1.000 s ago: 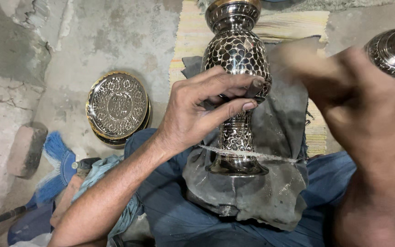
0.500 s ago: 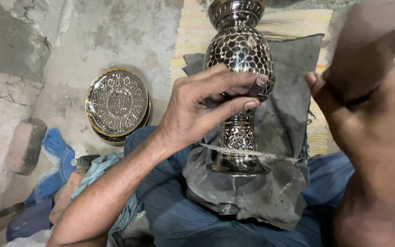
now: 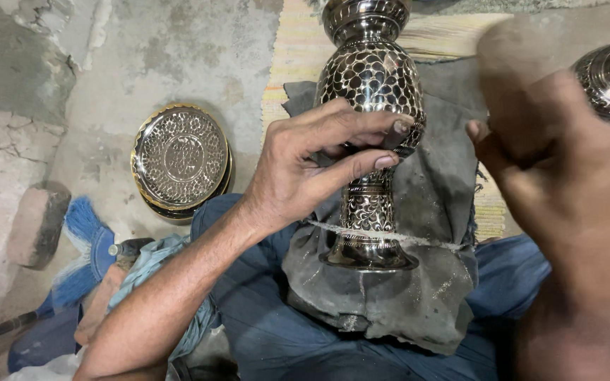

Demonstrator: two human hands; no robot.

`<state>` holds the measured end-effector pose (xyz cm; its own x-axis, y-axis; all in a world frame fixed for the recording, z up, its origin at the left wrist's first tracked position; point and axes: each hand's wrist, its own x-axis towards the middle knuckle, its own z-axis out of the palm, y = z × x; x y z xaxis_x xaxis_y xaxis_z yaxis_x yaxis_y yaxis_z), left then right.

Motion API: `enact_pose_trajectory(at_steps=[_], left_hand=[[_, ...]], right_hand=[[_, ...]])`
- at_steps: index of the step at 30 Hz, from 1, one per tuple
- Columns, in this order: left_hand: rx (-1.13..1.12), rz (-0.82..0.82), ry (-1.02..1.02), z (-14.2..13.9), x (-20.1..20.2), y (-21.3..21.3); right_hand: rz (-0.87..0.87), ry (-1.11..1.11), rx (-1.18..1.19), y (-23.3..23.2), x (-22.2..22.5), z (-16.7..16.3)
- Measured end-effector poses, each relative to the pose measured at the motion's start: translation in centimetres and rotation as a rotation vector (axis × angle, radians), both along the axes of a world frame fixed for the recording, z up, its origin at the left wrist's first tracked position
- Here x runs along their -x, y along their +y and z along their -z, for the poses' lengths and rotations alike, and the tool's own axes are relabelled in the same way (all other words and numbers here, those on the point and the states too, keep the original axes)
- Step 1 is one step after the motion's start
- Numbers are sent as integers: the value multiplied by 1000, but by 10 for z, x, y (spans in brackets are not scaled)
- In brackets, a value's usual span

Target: The person sits on the floor and uses a small metal punch and a wooden mallet to create a decorative pattern on a silver-colored metal vase. They repeatedly tap the punch against the vase's surface to form a textured design.

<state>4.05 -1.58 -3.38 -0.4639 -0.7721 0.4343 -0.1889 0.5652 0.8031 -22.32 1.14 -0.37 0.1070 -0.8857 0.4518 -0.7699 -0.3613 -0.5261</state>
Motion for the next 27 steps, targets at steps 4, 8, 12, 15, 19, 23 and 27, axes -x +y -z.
enact_pose_trajectory(at_steps=[4, 8, 12, 15, 19, 23, 27], left_hand=[[26, -15, 9, 6, 0, -1], [34, -28, 4, 8, 0, -2], [21, -9, 16, 7, 0, -1], [60, -40, -6, 6, 1, -1], [41, -27, 10, 4, 1, 1], [49, -30, 3, 0, 1, 1], [23, -116, 23, 0, 8, 5]], right_hand=[[40, 277, 109, 2, -1, -4], [27, 377, 119, 1, 0, -5], [15, 106, 34, 0, -2, -8], [-3, 513, 125, 2, -5, -11], [50, 105, 6, 6, -4, -7], [40, 316, 150, 2, 5, 4], [-49, -102, 110, -1, 8, 14]])
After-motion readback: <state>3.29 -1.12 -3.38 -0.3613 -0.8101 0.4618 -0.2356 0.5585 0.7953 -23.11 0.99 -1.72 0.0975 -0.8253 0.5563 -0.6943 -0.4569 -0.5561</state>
